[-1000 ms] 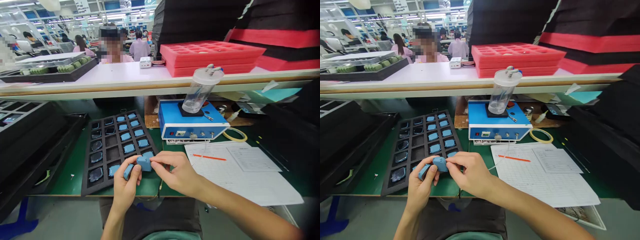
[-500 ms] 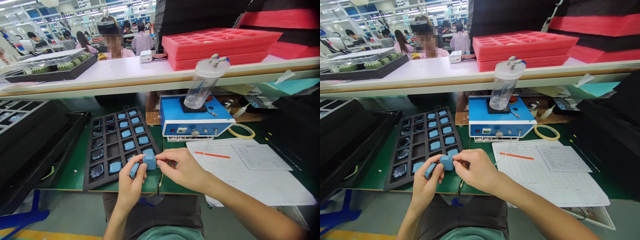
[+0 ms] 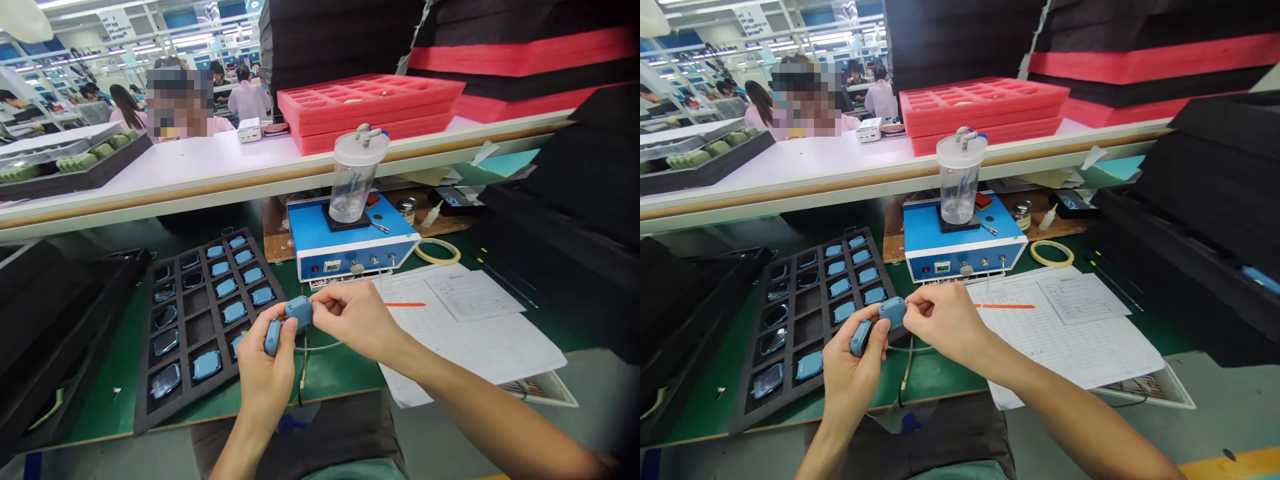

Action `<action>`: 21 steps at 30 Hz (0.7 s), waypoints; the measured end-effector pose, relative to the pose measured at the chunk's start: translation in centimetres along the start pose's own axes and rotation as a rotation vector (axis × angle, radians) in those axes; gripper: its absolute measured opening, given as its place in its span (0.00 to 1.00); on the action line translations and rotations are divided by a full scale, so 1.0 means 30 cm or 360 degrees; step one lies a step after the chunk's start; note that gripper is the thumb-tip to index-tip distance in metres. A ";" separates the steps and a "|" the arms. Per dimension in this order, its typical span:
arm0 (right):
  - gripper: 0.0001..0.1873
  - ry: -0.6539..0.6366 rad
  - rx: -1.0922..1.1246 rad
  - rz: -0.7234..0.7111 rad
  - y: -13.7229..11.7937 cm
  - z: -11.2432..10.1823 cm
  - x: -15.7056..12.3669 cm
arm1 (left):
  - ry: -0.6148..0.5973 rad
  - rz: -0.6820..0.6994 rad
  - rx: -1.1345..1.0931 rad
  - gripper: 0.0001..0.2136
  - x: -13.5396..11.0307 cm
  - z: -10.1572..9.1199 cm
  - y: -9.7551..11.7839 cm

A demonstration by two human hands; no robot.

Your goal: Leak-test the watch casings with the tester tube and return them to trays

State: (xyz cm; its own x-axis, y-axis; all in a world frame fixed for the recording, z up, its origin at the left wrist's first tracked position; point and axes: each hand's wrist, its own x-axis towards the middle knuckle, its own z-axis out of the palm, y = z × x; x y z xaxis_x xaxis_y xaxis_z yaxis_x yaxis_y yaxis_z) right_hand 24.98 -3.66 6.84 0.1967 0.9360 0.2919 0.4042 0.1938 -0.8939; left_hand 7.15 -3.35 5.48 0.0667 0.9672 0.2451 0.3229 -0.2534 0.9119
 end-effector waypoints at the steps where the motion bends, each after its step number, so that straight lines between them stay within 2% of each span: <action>1: 0.09 0.0093 0.0004 0.0048 0.010 -0.033 0.013 | 0.0028 0.0004 0.0009 0.12 0.024 0.016 0.018; 3: 0.10 0.0201 0.0055 0.0207 0.040 -0.104 0.037 | 0.0065 0.0062 0.0046 0.13 0.099 0.047 0.060; 4: 0.11 0.0189 0.0081 0.0308 0.061 -0.136 0.047 | 0.0051 0.0128 0.0099 0.12 0.151 0.065 0.083; 7: 0.09 -0.0093 0.0083 0.0581 0.132 -0.188 0.057 | -0.0188 0.0420 0.0443 0.09 0.335 0.134 0.145; 9: 0.08 -0.0304 0.0039 0.0668 0.176 -0.185 0.048 | -0.0369 0.0476 0.0633 0.07 0.446 0.190 0.168; 11: 0.08 -0.0411 0.0020 0.0691 0.211 -0.169 0.034 | -0.0465 0.0468 0.0718 0.06 0.519 0.242 0.175; 13: 0.08 -0.0431 0.0011 0.0693 0.230 -0.161 0.019 | -0.0505 0.0467 0.0770 0.10 0.554 0.283 0.173; 16: 0.08 -0.0463 -0.0007 0.0694 0.228 -0.171 0.005 | -0.0523 0.0506 0.0829 0.11 0.563 0.313 0.173; 18: 0.09 -0.0539 -0.0141 0.0658 0.210 -0.179 0.002 | -0.0510 0.0535 0.0835 0.09 0.554 0.313 0.184; 21: 0.13 -0.0731 -0.0537 0.0549 0.183 -0.166 0.014 | -0.0410 0.0562 0.0801 0.06 0.510 0.277 0.197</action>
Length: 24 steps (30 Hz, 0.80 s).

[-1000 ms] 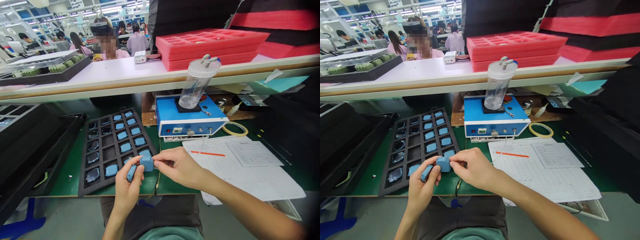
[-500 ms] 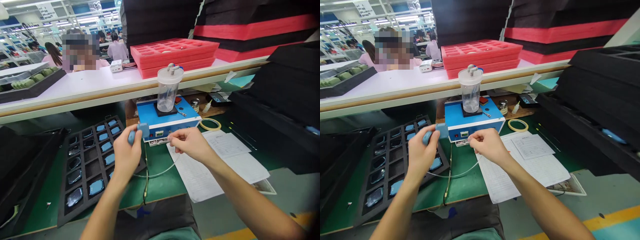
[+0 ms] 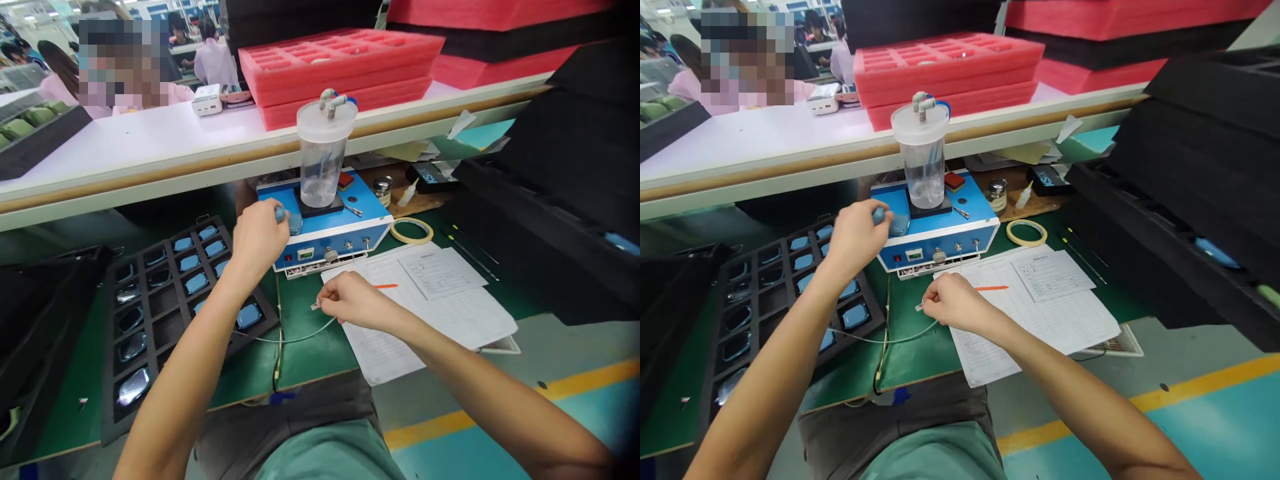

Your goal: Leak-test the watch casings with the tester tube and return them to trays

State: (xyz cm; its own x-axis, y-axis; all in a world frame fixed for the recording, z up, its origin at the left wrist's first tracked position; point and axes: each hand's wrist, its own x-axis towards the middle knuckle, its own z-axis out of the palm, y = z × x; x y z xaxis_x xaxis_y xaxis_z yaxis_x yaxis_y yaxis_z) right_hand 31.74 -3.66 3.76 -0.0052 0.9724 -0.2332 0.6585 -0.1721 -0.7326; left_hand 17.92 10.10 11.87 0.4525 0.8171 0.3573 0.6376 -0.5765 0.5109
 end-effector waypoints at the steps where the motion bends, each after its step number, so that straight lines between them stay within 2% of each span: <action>1: 0.13 -0.0036 -0.0101 -0.0008 -0.009 0.005 0.009 | 0.0061 -0.0009 -0.0025 0.07 -0.034 -0.010 -0.001; 3: 0.13 -0.0100 -0.0176 -0.0020 -0.018 0.019 0.037 | 0.0136 -0.0083 -0.0249 0.15 -0.129 -0.019 -0.018; 5: 0.13 -0.0155 -0.0182 -0.0031 -0.014 0.030 0.065 | 0.0076 -0.0327 -0.0882 0.21 -0.248 -0.006 -0.053; 7: 0.14 -0.0195 -0.0207 -0.0043 -0.005 0.035 0.079 | -0.0012 -0.0667 -0.1432 0.21 -0.365 0.024 -0.094; 10: 0.14 -0.0149 -0.0215 -0.0082 -0.009 0.037 0.063 | -0.0038 -0.0954 -0.1778 0.18 -0.486 0.076 -0.128; 13: 0.11 0.0106 0.0144 -0.0234 -0.044 0.060 0.021 | -0.0041 -0.0986 -0.1933 0.17 -0.531 0.101 -0.119; 16: 0.09 0.0334 0.0495 -0.0496 -0.090 0.112 -0.012 | 0.0027 -0.0945 -0.2009 0.17 -0.545 0.103 -0.097; 20: 0.10 0.0485 0.0465 -0.0755 -0.120 0.160 -0.019 | 0.0108 -0.0886 -0.1886 0.17 -0.568 0.101 -0.095; 24: 0.10 0.0478 0.0389 -0.0771 -0.121 0.160 -0.018 | 0.0152 -0.0785 -0.1521 0.18 -0.586 0.096 -0.097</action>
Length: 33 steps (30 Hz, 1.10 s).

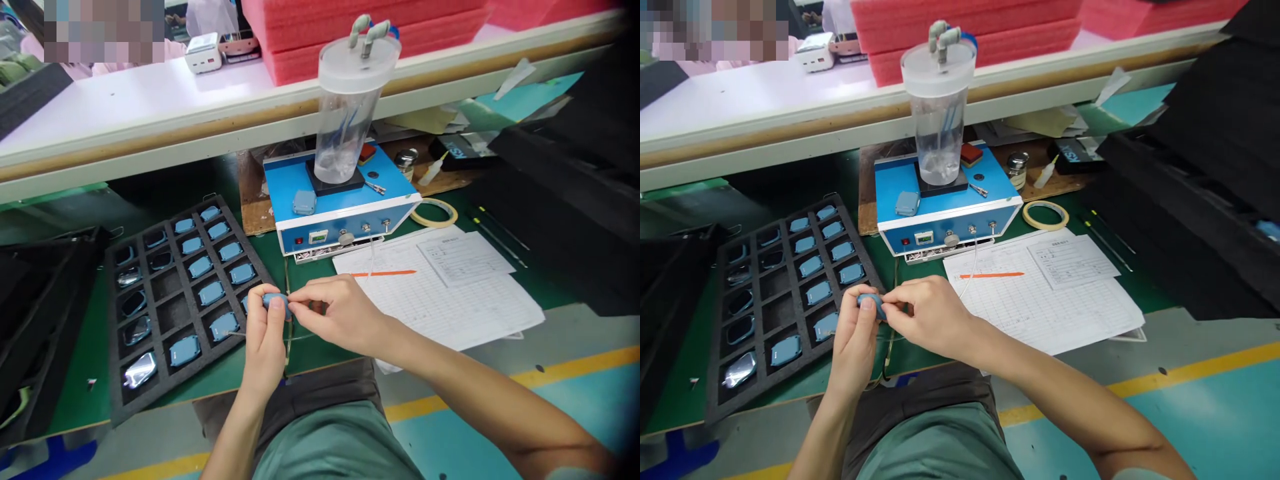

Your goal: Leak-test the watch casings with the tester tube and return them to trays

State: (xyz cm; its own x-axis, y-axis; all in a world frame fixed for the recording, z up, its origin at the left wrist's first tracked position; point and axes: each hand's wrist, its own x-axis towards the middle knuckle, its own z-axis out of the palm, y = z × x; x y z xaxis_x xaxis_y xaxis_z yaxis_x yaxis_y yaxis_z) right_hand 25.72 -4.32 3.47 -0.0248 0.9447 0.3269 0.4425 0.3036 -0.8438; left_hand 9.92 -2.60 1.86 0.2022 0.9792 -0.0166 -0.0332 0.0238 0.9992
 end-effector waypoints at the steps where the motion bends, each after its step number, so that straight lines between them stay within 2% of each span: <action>1: 0.10 -0.0026 -0.0012 0.0025 -0.003 0.000 -0.001 | 0.0015 0.0042 0.0086 0.18 -0.004 0.002 0.001; 6: 0.12 -0.0036 -0.0364 0.0270 -0.020 0.008 -0.025 | 0.0008 0.0169 0.0370 0.12 -0.029 0.024 -0.009; 9: 0.11 0.0146 -0.0454 0.0418 -0.004 -0.014 -0.039 | 0.0162 0.0269 0.0495 0.09 -0.028 0.009 -0.027; 11: 0.11 0.0178 -0.0448 0.0551 0.022 -0.041 -0.029 | 0.0272 0.0254 0.0566 0.09 -0.010 -0.016 -0.030; 12: 0.11 0.0105 -0.0467 0.0615 0.038 -0.054 -0.016 | 0.0290 0.0223 0.0575 0.09 0.004 -0.031 -0.028; 14: 0.11 -0.0186 -0.0569 0.0695 0.070 -0.072 0.019 | 0.0248 0.0159 0.0490 0.12 0.039 -0.057 -0.020; 16: 0.13 -0.0464 -0.0699 0.0711 0.096 -0.077 0.052 | 0.0180 0.0125 0.0299 0.15 0.075 -0.075 -0.014; 17: 0.13 -0.0537 -0.0748 0.0708 0.104 -0.076 0.063 | 0.0152 0.0105 0.0200 0.16 0.091 -0.082 -0.015; 20: 0.12 -0.0595 -0.0833 0.0737 0.112 -0.071 0.064 | 0.0062 0.0030 -0.0002 0.17 0.122 -0.098 -0.031; 25: 0.07 -0.0645 -0.1056 0.0898 0.104 -0.043 0.032 | -0.0080 0.0037 -0.0173 0.16 0.128 -0.124 -0.052; 30: 0.04 -0.0627 -0.0970 0.0898 0.107 -0.039 0.029 | -0.0184 0.0029 -0.0263 0.14 0.122 -0.145 -0.043; 33: 0.05 -0.0390 -0.0457 0.0818 0.080 -0.045 0.028 | -0.0237 0.0012 -0.0328 0.14 0.119 -0.153 -0.044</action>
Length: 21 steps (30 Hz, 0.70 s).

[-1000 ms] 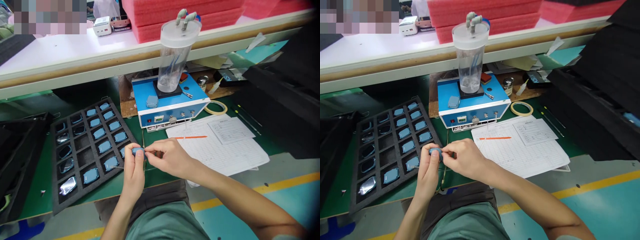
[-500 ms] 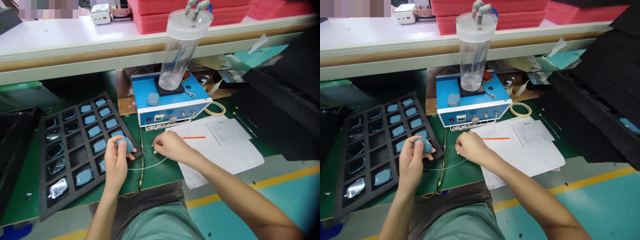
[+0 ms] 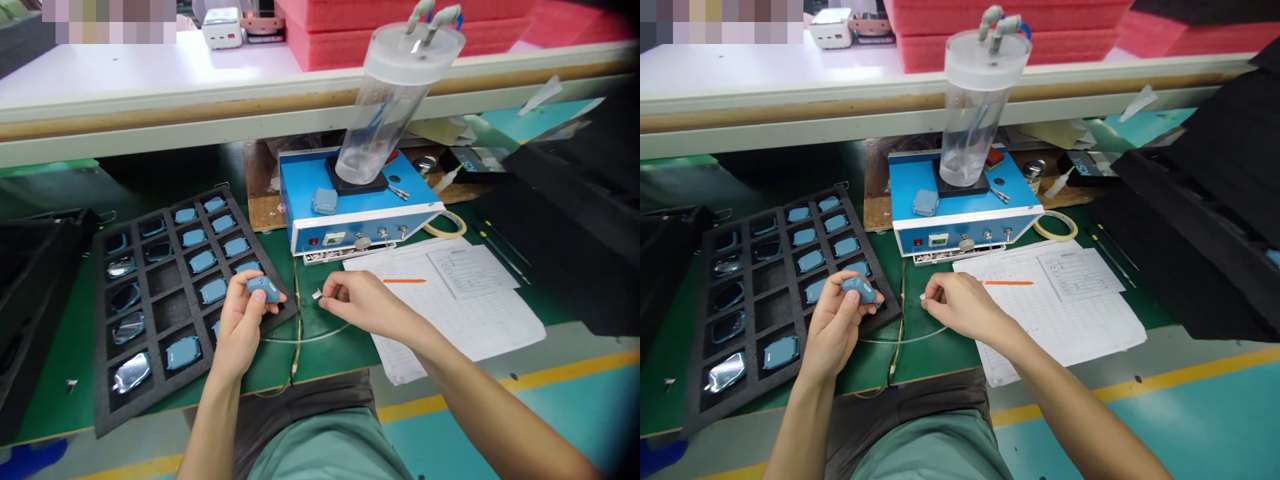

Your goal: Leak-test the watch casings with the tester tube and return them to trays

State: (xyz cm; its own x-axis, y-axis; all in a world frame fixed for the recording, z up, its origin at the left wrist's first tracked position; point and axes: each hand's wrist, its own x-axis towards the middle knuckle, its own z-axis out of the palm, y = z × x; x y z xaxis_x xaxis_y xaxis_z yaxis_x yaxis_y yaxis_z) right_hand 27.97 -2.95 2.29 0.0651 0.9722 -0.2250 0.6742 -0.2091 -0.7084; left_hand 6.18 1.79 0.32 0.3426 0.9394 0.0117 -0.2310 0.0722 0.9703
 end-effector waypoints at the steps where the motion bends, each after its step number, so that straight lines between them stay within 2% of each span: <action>1: 0.06 0.0078 0.0255 -0.0066 -0.016 0.000 -0.006 | -0.0021 -0.0006 -0.0009 0.14 -0.002 -0.002 -0.001; 3: 0.09 0.0244 0.0656 -0.0194 -0.058 0.011 -0.013 | -0.0056 0.0003 -0.0003 0.13 -0.007 -0.007 -0.007; 6: 0.09 0.0344 0.0890 -0.0300 -0.123 0.042 -0.007 | -0.0066 0.0059 0.0018 0.11 -0.015 -0.011 -0.017; 9: 0.09 0.0292 0.0965 -0.0304 -0.153 0.070 0.011 | -0.0084 0.0081 0.0067 0.10 -0.020 -0.012 -0.022; 16: 0.06 0.0311 0.0849 -0.0351 -0.145 0.095 0.019 | -0.0027 0.0099 0.0230 0.11 -0.020 -0.007 -0.017; 21: 0.07 0.0100 0.1033 -0.0326 -0.149 0.082 0.019 | -0.0062 0.0075 0.0103 0.13 -0.018 -0.008 -0.024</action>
State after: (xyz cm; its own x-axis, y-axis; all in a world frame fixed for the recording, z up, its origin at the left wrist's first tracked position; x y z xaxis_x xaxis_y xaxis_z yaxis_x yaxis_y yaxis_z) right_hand 23.17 -1.73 3.68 0.0389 0.9991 -0.0186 0.1012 -0.0225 -0.9946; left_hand 5.95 1.30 -0.43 0.3684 0.9273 0.0660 -0.1888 0.0050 0.9820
